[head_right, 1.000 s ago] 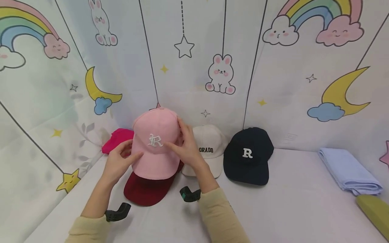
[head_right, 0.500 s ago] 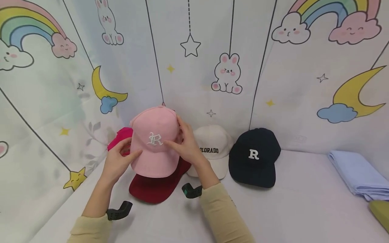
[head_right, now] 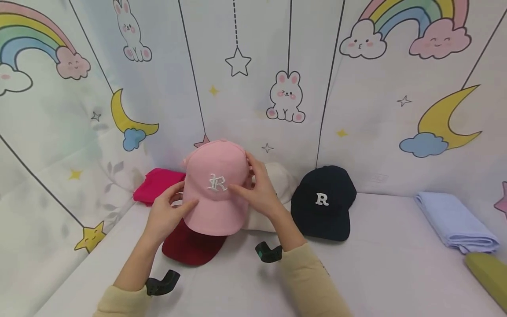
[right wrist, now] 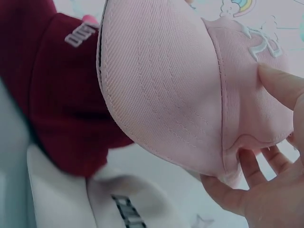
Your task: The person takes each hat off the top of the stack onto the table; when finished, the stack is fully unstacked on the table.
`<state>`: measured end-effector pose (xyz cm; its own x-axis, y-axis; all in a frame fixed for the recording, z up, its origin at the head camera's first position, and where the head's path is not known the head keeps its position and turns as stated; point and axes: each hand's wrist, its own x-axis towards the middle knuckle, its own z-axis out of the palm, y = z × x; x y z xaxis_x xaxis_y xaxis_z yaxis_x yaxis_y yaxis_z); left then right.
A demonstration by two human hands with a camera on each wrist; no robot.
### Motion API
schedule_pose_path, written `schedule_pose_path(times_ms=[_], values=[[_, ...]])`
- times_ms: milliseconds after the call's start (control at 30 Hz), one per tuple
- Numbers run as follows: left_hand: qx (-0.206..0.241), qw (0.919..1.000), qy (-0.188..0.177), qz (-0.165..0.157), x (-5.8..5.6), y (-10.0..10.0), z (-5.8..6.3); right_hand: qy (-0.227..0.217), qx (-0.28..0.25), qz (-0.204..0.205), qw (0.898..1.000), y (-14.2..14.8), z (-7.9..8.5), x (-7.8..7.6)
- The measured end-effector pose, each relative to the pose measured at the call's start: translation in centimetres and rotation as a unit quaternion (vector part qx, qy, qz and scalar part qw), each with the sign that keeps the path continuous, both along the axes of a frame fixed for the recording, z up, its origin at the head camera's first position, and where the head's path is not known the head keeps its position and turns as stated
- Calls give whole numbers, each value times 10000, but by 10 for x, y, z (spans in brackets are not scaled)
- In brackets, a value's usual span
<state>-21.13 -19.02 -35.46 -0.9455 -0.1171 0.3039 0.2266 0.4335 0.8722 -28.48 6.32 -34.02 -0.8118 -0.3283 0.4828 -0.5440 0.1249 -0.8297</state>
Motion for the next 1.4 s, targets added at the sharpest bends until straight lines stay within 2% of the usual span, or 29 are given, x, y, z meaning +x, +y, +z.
schedule_pose_path(times_ms=[167,333,633,900,1133,1300,1400], values=[[62,9993,254,-258,-8,21,0,65,76,-118,9999,24,4,3],[148,9971,519,-545,-19,46,9,77,110,-413,9991,52,10,6],[106,9951,452,-873,-36,98,19,137,396,-1103,9930,109,15,14],[-134,9891,481,-1384,-47,148,26,215,519,-1506,9870,158,23,27],[39,9838,264,-1772,-58,193,27,126,824,-2018,9759,201,30,36],[159,9757,519,-2122,-64,231,25,-116,929,-2413,9659,240,29,42],[170,9730,670,-2202,-65,255,24,-239,941,-2542,9623,264,28,45]])
